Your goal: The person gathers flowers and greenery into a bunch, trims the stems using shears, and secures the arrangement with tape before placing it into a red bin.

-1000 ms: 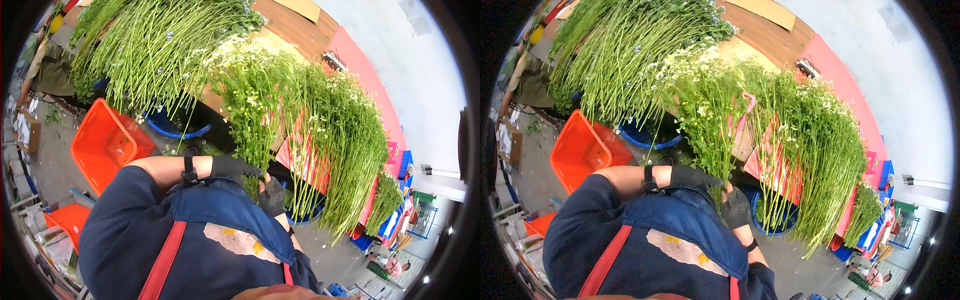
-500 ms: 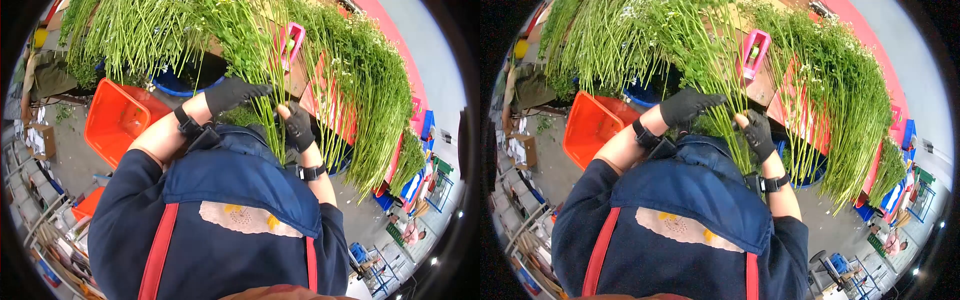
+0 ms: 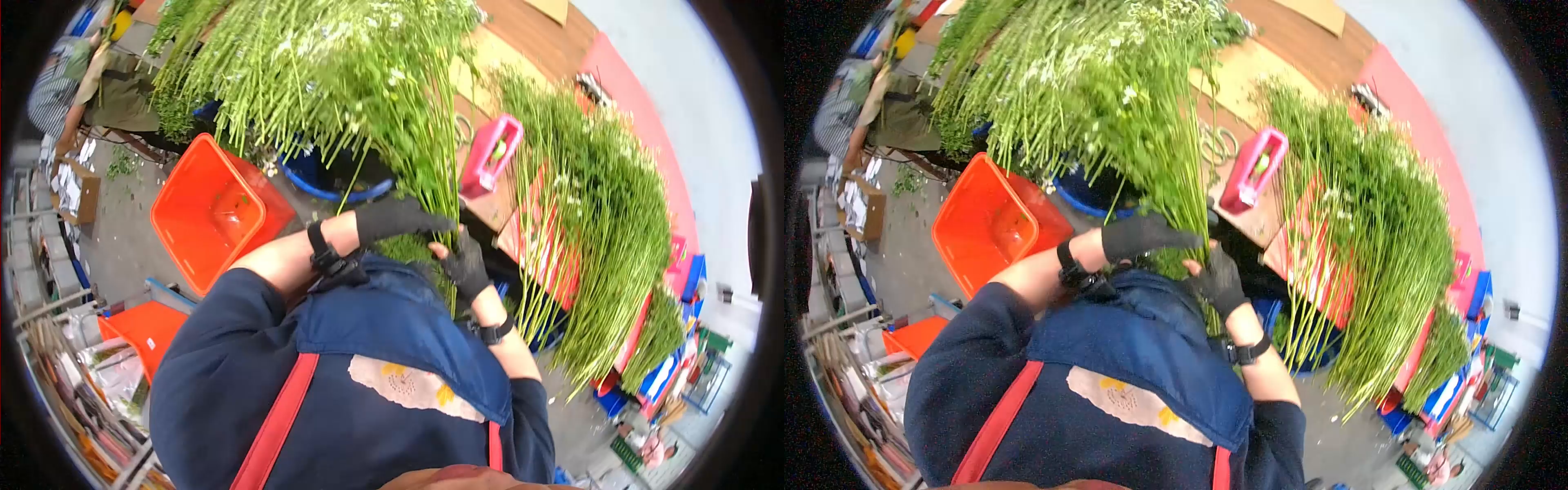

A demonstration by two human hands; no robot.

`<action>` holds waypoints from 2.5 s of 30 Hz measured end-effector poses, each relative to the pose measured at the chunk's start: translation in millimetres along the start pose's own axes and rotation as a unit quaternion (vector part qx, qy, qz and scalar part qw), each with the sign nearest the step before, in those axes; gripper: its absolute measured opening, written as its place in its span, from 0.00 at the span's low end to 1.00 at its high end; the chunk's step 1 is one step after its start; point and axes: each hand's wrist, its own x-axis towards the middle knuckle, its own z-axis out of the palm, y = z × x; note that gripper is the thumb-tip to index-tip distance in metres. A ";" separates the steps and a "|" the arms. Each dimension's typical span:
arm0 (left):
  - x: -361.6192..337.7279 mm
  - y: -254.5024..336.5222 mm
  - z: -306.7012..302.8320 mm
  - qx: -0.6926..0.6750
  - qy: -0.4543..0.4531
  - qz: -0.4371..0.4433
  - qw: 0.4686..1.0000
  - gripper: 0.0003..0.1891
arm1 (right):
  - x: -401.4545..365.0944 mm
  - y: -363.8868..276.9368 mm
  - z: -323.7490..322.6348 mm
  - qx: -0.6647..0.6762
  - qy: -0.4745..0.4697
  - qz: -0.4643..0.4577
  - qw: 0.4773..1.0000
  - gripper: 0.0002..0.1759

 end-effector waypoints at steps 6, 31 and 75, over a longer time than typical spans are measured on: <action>-20.1 1.1 -11.4 -0.157 -0.007 -0.016 0.987 0.23 | 8.8 16.9 18.4 -0.058 0.002 -0.052 0.997 0.21; -61.6 -102.7 -53.1 0.240 0.178 0.115 0.947 0.24 | 71.2 13.4 88.2 0.078 -0.223 0.042 0.971 0.08; -282.4 -28.7 -303.4 -0.529 0.305 0.311 0.728 0.18 | 248.4 -159.9 195.2 0.077 -0.310 -0.099 0.942 0.15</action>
